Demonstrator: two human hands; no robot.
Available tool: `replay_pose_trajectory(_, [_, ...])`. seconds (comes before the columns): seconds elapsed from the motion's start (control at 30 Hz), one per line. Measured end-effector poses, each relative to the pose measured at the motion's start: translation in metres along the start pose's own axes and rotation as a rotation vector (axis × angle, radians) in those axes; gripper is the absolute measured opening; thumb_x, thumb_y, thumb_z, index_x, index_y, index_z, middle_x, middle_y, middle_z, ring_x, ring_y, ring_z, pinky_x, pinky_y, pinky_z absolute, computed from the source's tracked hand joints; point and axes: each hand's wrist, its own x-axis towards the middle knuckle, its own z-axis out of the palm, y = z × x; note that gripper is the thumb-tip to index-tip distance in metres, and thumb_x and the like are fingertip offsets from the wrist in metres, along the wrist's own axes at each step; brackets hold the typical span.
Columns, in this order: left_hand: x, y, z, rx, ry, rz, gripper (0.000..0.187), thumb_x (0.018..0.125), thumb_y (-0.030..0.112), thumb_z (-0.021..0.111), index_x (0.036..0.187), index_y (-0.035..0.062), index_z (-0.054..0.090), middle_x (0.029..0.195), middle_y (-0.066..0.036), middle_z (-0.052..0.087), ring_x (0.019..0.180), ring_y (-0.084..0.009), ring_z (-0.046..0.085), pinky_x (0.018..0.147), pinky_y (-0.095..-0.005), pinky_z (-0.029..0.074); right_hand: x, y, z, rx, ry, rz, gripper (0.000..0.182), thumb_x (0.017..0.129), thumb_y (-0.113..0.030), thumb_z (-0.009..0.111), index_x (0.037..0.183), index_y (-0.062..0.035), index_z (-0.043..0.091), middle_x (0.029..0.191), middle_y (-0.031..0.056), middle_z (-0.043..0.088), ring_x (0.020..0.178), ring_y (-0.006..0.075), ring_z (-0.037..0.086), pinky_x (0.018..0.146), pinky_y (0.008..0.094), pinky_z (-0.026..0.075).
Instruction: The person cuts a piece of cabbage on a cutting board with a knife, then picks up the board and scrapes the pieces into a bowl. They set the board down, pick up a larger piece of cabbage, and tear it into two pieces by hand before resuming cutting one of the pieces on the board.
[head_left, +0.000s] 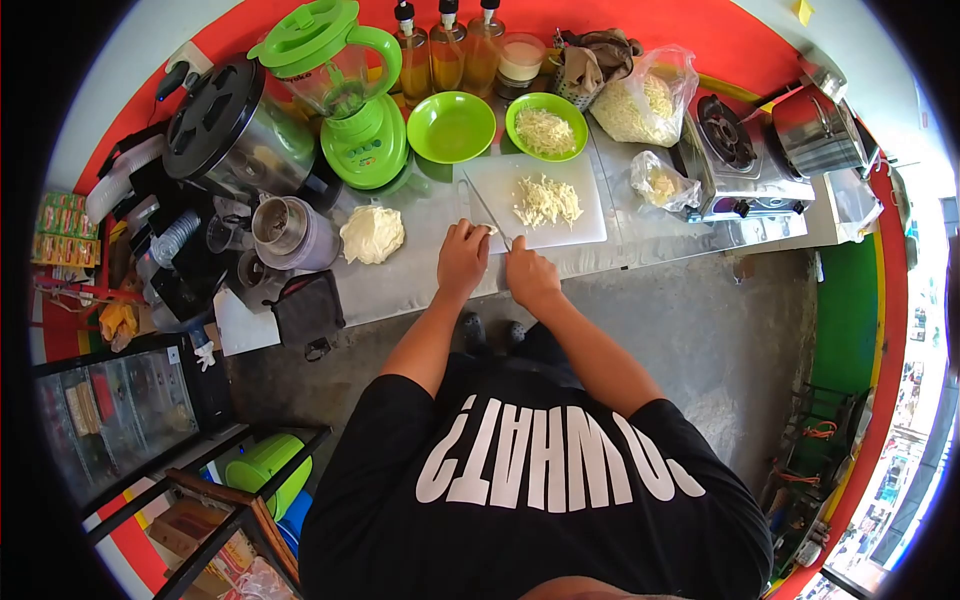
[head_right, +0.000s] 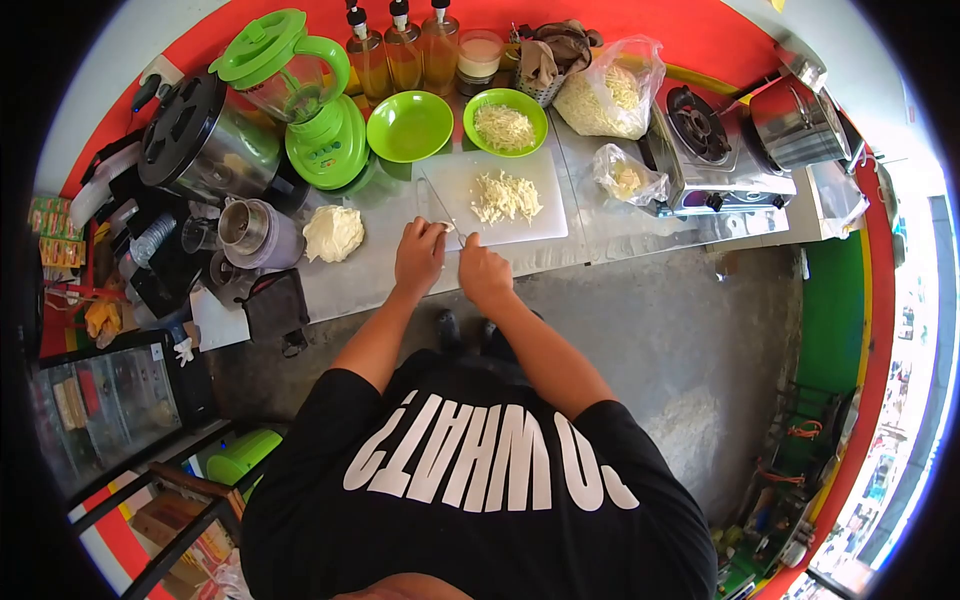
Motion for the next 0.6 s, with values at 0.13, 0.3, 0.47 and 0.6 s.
replay_pose_trajectory(0.13, [-0.003,0.001,-0.001,-0.009,-0.003,-0.019,0.009,0.090,0.012,0.067,0.099,0.0097,0.067,0.090,-0.008,0.055,0.086,-0.0302,0.058,0.076,-0.0428,0.050,-0.013,0.000,0.014,0.019,-0.046,0.070,0.030,0.107,-0.031,0.045,0.112,-0.0015,0.044,0.091,0.0272,0.072,0.088,0.0451,0.072,0.078,0.0536,0.057])
replay_pose_trajectory(0.3, [0.000,0.001,-0.001,0.003,-0.006,-0.026,0.009,0.090,0.012,0.068,0.098,0.0093,0.067,0.088,-0.008,0.056,0.085,-0.0304,0.058,0.075,-0.0429,0.051,0.007,-0.004,0.012,0.009,-0.017,0.022,0.029,0.106,-0.030,0.045,0.112,-0.0013,0.043,0.092,0.0273,0.072,0.088,0.0450,0.072,0.078,0.0538,0.057])
replay_pose_trajectory(0.47, [0.001,0.006,-0.004,-0.020,0.019,-0.027,0.010,0.089,0.011,0.068,0.099,0.0078,0.067,0.098,-0.006,0.064,0.091,-0.0300,0.061,0.079,-0.0409,0.052,-0.008,-0.001,0.006,0.009,-0.015,-0.015,0.028,0.106,-0.028,0.046,0.112,-0.0014,0.043,0.092,0.0277,0.072,0.087,0.0454,0.071,0.078,0.0535,0.057])
replay_pose_trajectory(0.6, [0.000,0.003,0.001,-0.018,0.042,-0.046,0.011,0.088,0.010,0.068,0.099,0.0078,0.067,0.103,-0.006,0.066,0.095,-0.0297,0.062,0.082,-0.0405,0.052,-0.005,0.004,0.020,0.005,-0.026,0.019,0.028,0.105,-0.026,0.046,0.113,0.0002,0.044,0.093,0.0277,0.072,0.090,0.0448,0.072,0.079,0.0530,0.057])
